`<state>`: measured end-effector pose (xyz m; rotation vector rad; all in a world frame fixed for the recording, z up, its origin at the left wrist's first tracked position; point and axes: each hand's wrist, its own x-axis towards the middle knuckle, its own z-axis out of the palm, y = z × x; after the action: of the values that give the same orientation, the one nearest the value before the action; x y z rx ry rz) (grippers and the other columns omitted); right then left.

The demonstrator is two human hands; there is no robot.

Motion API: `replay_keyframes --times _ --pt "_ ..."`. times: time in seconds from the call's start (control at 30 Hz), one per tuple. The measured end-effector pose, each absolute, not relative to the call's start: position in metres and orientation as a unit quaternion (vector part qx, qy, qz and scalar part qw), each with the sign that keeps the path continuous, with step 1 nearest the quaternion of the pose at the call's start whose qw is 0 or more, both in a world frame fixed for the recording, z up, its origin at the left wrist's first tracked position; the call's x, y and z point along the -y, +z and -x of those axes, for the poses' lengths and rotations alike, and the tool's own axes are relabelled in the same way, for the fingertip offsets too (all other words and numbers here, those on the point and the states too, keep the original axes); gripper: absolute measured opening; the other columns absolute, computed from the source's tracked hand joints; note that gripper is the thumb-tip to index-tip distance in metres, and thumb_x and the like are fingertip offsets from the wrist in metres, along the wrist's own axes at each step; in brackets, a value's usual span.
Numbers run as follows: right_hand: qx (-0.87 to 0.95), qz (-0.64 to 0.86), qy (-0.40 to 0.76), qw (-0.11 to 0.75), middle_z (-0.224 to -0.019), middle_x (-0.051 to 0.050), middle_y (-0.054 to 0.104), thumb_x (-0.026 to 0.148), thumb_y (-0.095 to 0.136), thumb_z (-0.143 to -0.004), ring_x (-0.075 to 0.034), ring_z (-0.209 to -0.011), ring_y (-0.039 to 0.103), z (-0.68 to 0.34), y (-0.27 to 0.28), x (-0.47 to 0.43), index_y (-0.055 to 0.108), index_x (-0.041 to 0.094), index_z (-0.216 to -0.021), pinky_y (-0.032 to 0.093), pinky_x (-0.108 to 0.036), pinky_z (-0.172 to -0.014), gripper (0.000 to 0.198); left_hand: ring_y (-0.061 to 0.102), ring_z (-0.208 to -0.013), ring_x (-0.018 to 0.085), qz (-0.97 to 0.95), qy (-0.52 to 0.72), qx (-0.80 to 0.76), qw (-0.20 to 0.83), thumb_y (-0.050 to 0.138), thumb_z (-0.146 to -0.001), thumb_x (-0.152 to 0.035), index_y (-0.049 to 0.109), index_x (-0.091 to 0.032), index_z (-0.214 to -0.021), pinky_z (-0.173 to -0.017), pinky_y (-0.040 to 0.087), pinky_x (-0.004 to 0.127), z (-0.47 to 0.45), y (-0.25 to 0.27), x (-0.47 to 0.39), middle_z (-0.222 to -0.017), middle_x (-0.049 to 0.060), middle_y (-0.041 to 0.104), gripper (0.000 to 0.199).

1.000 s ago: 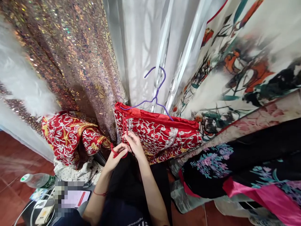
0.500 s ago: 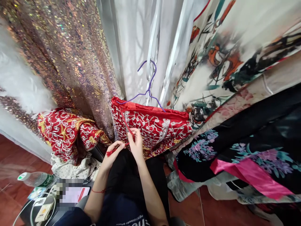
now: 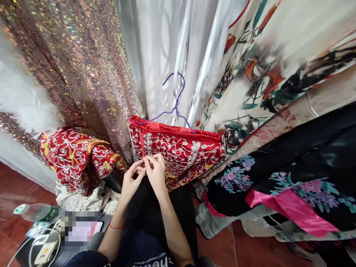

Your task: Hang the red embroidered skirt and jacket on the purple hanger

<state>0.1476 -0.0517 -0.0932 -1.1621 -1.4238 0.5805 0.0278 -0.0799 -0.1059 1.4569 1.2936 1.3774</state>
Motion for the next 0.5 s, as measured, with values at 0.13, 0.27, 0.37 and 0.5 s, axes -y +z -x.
replay_keyframes --times 0.13,0.27,0.37,0.5 --pt "0.582 0.467 0.342 0.571 -0.080 -0.003 0.061 0.049 0.067 -0.086 -0.016 -0.065 0.055 -0.149 -0.093 0.047 0.078 0.023 -0.088 0.048 -0.032 -0.066 0.028 0.051 -0.056 0.010 -0.587 0.517 -0.506 0.364 0.067 -0.084 -0.036 0.069 -0.019 -0.100 -0.062 0.044 0.023 -0.033 -0.104 0.075 -0.064 -0.004 0.059 0.024" --pt "0.553 0.470 0.385 0.570 -0.065 0.001 0.059 0.050 0.071 -0.082 -0.013 -0.056 0.050 -0.149 -0.097 0.044 0.075 0.021 -0.084 0.044 -0.028 -0.058 0.029 0.052 -0.051 0.010 -0.557 0.543 -0.529 0.340 0.067 -0.084 -0.037 0.070 -0.019 -0.090 -0.058 0.044 0.024 -0.037 -0.107 0.074 -0.058 -0.005 0.058 0.019" --pt "0.556 0.484 0.364 0.570 -0.057 0.004 0.053 0.050 0.067 -0.085 -0.011 -0.052 0.047 -0.148 -0.097 0.044 0.072 0.021 -0.083 0.041 -0.026 -0.055 0.030 0.061 -0.057 0.013 -0.532 0.574 -0.536 0.316 0.063 -0.088 -0.040 0.070 -0.020 -0.098 -0.064 0.052 0.025 -0.035 -0.110 0.068 -0.064 -0.002 0.065 0.024" --pt "0.581 0.513 0.305 0.553 -0.060 0.002 0.058 0.045 0.053 -0.092 -0.012 -0.053 0.050 -0.147 -0.089 0.043 0.065 0.021 -0.078 0.040 -0.024 -0.054 0.031 0.073 -0.088 0.019 -0.550 0.591 -0.512 0.294 0.058 -0.092 -0.043 0.071 -0.018 -0.101 -0.086 0.057 0.032 -0.034 -0.107 0.046 -0.100 0.008 0.076 0.030"
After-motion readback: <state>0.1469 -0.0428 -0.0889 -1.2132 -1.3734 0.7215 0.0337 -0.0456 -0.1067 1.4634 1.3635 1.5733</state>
